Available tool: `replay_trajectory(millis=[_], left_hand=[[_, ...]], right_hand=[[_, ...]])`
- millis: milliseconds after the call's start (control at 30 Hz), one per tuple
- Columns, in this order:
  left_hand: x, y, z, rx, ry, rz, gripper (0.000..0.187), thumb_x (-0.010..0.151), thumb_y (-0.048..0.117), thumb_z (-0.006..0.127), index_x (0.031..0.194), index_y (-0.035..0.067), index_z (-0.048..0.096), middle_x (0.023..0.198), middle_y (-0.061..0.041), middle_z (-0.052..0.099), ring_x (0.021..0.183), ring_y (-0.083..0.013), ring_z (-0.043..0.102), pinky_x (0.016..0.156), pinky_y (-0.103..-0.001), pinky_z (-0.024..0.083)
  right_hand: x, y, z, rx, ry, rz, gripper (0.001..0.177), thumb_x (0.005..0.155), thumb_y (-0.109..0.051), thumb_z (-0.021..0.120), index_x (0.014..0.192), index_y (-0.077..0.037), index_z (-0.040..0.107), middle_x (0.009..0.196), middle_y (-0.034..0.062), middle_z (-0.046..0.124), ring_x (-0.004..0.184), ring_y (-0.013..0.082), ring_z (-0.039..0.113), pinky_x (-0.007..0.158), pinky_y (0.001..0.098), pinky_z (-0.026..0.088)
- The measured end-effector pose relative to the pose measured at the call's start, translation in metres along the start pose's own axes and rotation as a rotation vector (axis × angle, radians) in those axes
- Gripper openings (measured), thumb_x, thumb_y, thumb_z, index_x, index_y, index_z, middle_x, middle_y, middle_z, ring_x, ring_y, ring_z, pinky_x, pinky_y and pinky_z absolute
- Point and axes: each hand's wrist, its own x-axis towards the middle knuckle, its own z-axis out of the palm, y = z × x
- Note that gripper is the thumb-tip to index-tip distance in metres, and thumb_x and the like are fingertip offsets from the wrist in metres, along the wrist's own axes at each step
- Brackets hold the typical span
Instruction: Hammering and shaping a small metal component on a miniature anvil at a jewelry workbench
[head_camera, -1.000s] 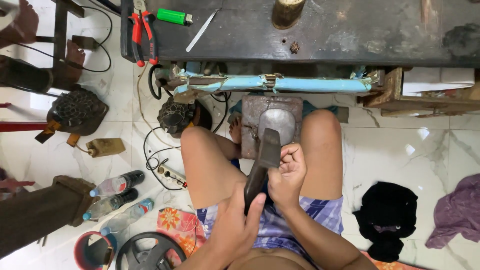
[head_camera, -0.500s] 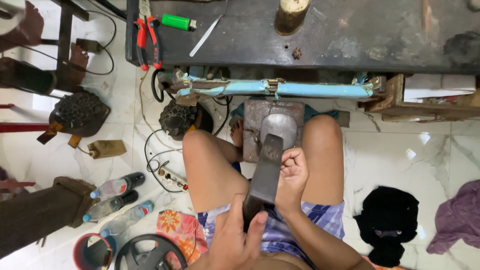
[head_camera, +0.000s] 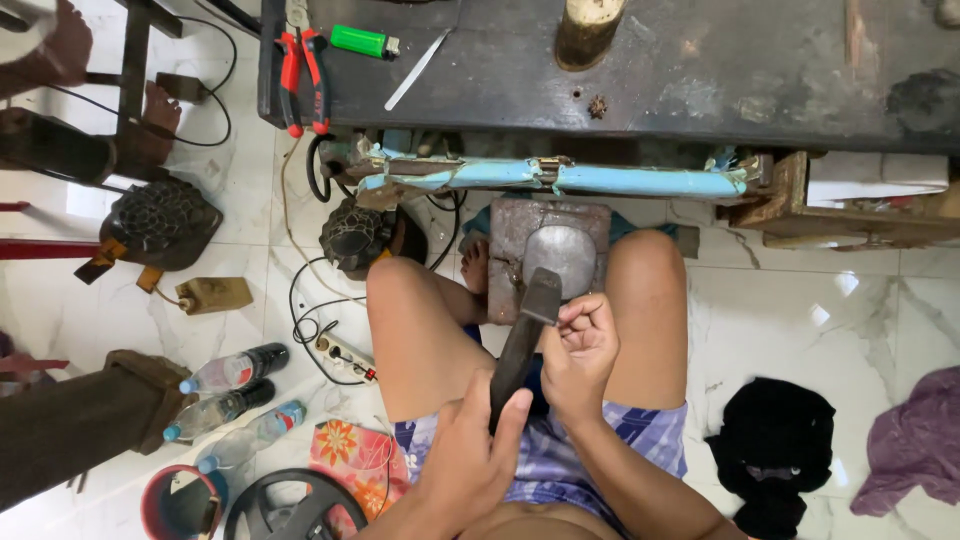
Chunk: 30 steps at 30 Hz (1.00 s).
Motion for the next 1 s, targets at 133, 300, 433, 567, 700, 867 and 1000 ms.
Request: replay_trajectory(millis=[133,300,433,567,700,867,1000], left_hand=[[-0.016,-0.001,0.003,0.021,-0.045,-0.161,0.04,0.096,0.061,0.043,0.114,0.026,0.051,0.092,-0.008,0.07,0.101,-0.0397,0.061,0.093,-0.042,0.047],[0.002,0.001,0.0,0.021,-0.02,-0.031,0.033,0.102,0.05,0.046,0.111,0.019,0.052,0.072,-0.015,0.069,0.085,-0.0459,0.066,0.078,-0.049,0.046],[-0.014,0.0,0.002,0.009,-0.006,-0.122,0.037,0.096,0.058,0.045,0.108,0.024,0.051,0.079,-0.008,0.066,0.089,-0.0394,0.062,0.085,-0.044,0.047],[0.004,0.0,0.0,-0.014,-0.01,-0.028,0.033,0.102,0.049,0.048,0.106,0.017,0.053,0.076,-0.015,0.072,0.086,-0.0451,0.068,0.077,-0.049,0.047],[-0.006,0.0,0.0,0.0,-0.018,-0.051,0.034,0.101,0.052,0.045,0.108,0.02,0.053,0.077,-0.012,0.068,0.087,-0.0432,0.063,0.084,-0.044,0.045],[0.01,-0.01,-0.003,-0.07,0.043,0.102,0.027,0.102,0.041,0.053,0.1,0.014,0.053,0.064,-0.013,0.065,0.066,-0.0401,0.066,0.066,-0.045,0.046],[0.02,-0.064,0.006,-0.016,0.182,0.257,0.031,0.099,0.044,0.05,0.101,0.015,0.062,0.082,-0.012,0.076,0.082,-0.0465,0.069,0.071,-0.048,0.048]], right_hand=[[-0.002,-0.003,0.0,0.096,-0.018,0.067,0.023,0.085,0.003,0.062,0.091,-0.011,0.045,0.081,0.0119,0.06,0.062,0.0144,0.058,0.054,0.0262,0.05],[0.001,0.0,0.0,0.046,-0.014,0.018,0.026,0.089,0.004,0.062,0.088,-0.015,0.044,0.075,-0.0025,0.05,0.063,0.0005,0.045,0.056,0.0181,0.039],[-0.001,-0.001,-0.003,0.034,-0.008,0.025,0.029,0.085,0.011,0.061,0.088,-0.013,0.046,0.079,-0.0007,0.052,0.068,0.0031,0.05,0.062,0.0179,0.042],[0.0,-0.001,-0.001,0.007,-0.005,0.033,0.025,0.095,0.0,0.062,0.089,-0.016,0.044,0.073,-0.0024,0.051,0.057,0.0004,0.043,0.052,0.0176,0.035],[0.0,-0.006,0.001,-0.002,0.007,0.028,0.031,0.078,0.014,0.057,0.088,-0.013,0.045,0.078,0.0003,0.051,0.067,0.0044,0.049,0.062,0.0185,0.041],[0.002,-0.002,0.001,-0.001,0.002,-0.01,0.029,0.085,0.013,0.057,0.09,-0.013,0.044,0.08,0.0013,0.049,0.069,0.0046,0.048,0.062,0.0181,0.039],[0.003,-0.033,-0.008,-0.031,-0.065,0.033,0.024,0.093,-0.002,0.071,0.097,-0.009,0.049,0.077,0.0166,0.073,0.062,0.0177,0.073,0.063,0.0249,0.06]])
